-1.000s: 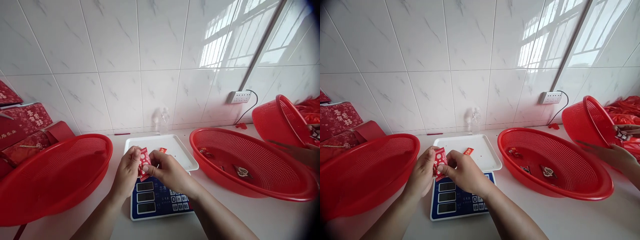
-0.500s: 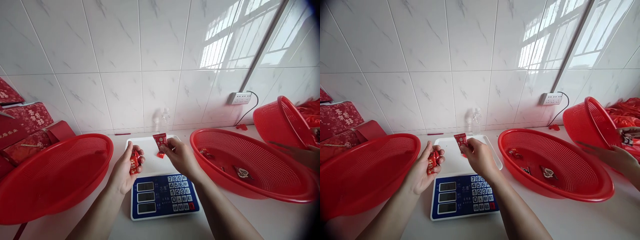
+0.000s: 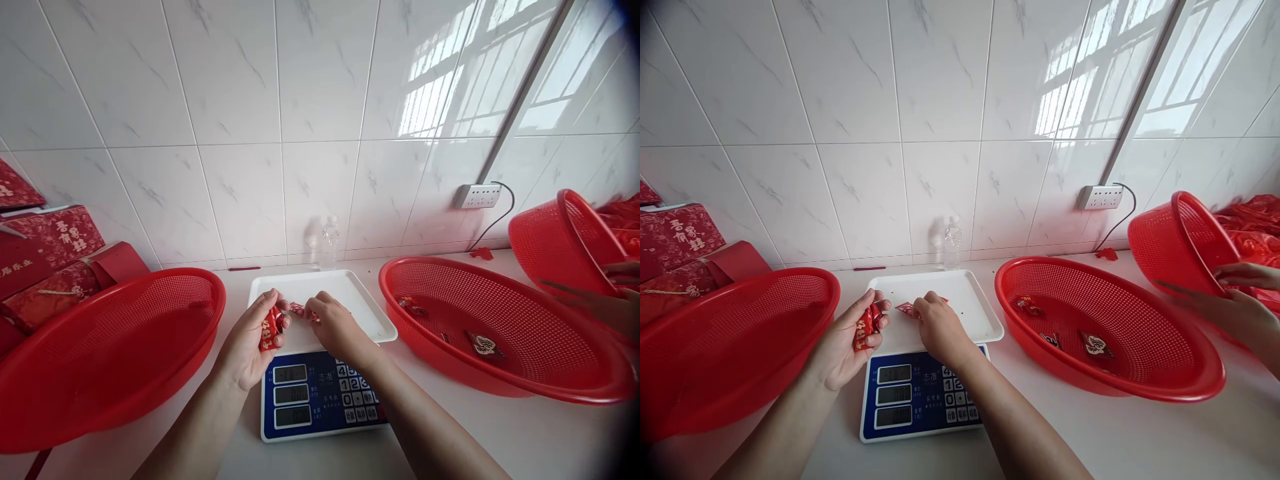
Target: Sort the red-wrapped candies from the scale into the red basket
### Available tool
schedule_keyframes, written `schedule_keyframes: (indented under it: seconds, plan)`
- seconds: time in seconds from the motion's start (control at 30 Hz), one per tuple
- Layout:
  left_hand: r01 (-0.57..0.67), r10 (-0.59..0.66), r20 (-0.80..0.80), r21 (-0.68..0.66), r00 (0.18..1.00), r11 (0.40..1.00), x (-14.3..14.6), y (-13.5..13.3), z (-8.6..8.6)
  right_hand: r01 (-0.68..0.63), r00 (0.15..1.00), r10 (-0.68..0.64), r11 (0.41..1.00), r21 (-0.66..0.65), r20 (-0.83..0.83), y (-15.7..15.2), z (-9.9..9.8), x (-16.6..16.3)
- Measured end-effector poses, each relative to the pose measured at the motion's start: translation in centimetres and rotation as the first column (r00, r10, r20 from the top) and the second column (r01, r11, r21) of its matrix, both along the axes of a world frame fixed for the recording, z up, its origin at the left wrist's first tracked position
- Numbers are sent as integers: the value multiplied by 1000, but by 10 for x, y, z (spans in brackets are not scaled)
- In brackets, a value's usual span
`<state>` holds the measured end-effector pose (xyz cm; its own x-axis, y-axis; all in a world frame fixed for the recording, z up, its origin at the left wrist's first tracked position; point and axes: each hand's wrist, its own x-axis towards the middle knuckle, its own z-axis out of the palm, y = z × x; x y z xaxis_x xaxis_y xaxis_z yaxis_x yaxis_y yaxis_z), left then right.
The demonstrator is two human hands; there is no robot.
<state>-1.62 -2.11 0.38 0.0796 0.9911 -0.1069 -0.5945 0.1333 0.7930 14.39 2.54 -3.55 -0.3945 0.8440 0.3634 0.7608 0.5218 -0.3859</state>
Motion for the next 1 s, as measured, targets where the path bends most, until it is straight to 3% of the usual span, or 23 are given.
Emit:
schedule_keyframes:
  seconds: [0.2,0.3,0.4,0.5,0.63,0.83,1.0]
  plan:
    - [-33,33,-8,5,999,999,1,0,2,23,1000,-23,1000,-3,11,-3,6,0]
    - [-22,22,-33,12,999,1000,2,-2,3,-12,978,9,1000,-13,-206,-12,18,1]
    - [-59,63,-83,57,995,997,4,-5,3,-148,882,97,986,-77,-460,-25,32,1]
    - [-99,115,-130,120,985,988,7,-8,3,-288,792,170,951,-114,-587,-35,40,1]
    - [-34,54,-135,143,989,989,9,-11,3,-334,787,202,934,-127,-583,-39,40,-1]
    - [-2,25,-187,124,982,992,13,-13,3,-260,827,127,950,-172,-547,-33,35,1]
    - [27,2,-228,124,974,992,13,-16,4,-202,850,111,971,-125,-515,-32,36,2]
